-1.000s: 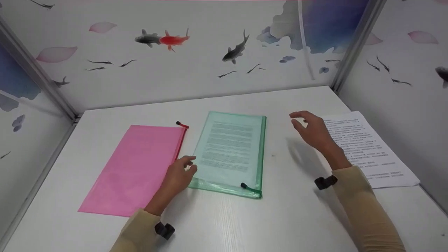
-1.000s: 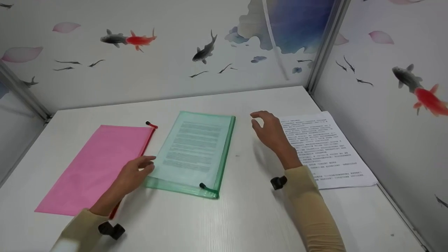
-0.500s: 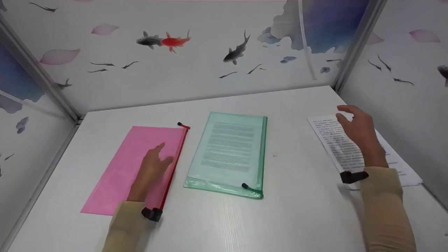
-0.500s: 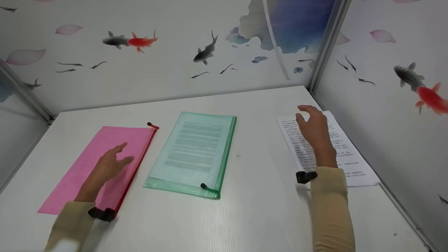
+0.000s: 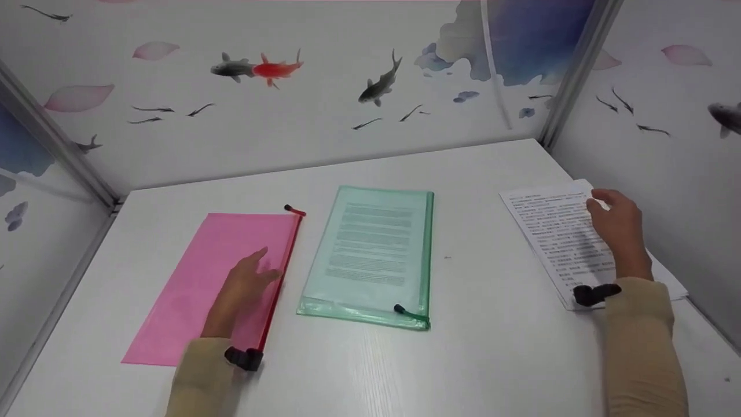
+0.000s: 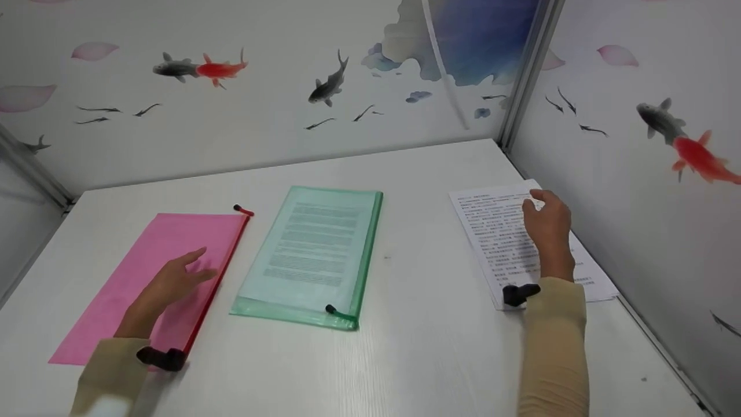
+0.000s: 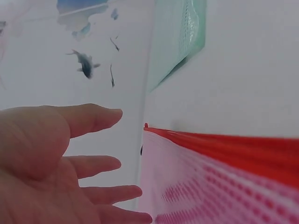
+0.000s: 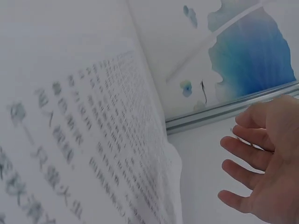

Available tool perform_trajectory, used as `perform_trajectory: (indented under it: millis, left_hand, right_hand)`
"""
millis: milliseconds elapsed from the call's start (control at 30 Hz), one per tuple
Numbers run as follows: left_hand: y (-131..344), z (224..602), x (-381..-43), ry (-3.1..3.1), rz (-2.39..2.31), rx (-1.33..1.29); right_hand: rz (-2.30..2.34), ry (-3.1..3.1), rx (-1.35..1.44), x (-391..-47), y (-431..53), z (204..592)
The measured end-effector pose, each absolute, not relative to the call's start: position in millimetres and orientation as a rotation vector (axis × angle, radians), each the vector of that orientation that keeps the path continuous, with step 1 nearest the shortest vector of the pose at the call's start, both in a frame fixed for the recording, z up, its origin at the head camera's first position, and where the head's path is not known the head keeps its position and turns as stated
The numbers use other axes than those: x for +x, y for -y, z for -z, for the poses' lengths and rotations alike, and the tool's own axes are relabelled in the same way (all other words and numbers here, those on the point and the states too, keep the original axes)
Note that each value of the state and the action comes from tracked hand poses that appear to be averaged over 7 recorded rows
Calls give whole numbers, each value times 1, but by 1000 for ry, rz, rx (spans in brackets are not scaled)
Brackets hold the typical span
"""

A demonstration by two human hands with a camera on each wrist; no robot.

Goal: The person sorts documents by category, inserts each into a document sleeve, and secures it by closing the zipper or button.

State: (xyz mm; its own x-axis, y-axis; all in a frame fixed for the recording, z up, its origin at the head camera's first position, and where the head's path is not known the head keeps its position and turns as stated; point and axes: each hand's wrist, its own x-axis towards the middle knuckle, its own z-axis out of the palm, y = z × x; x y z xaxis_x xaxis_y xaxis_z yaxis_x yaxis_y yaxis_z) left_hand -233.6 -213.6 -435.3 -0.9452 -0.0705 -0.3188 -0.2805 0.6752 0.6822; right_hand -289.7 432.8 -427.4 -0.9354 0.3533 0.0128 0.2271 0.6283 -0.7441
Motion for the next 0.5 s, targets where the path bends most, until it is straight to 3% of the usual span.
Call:
perform_trajectory:
  millis: [300,500]
  left_hand:
    - [217,439,-232,-2660,-1006,-274]
    - [218,440,-228,-2769,-748,-97]
  right_hand:
    - [-1020,2855,-645,-283,-460,448]
    - [-980,2917,-706,-278,-464,454]
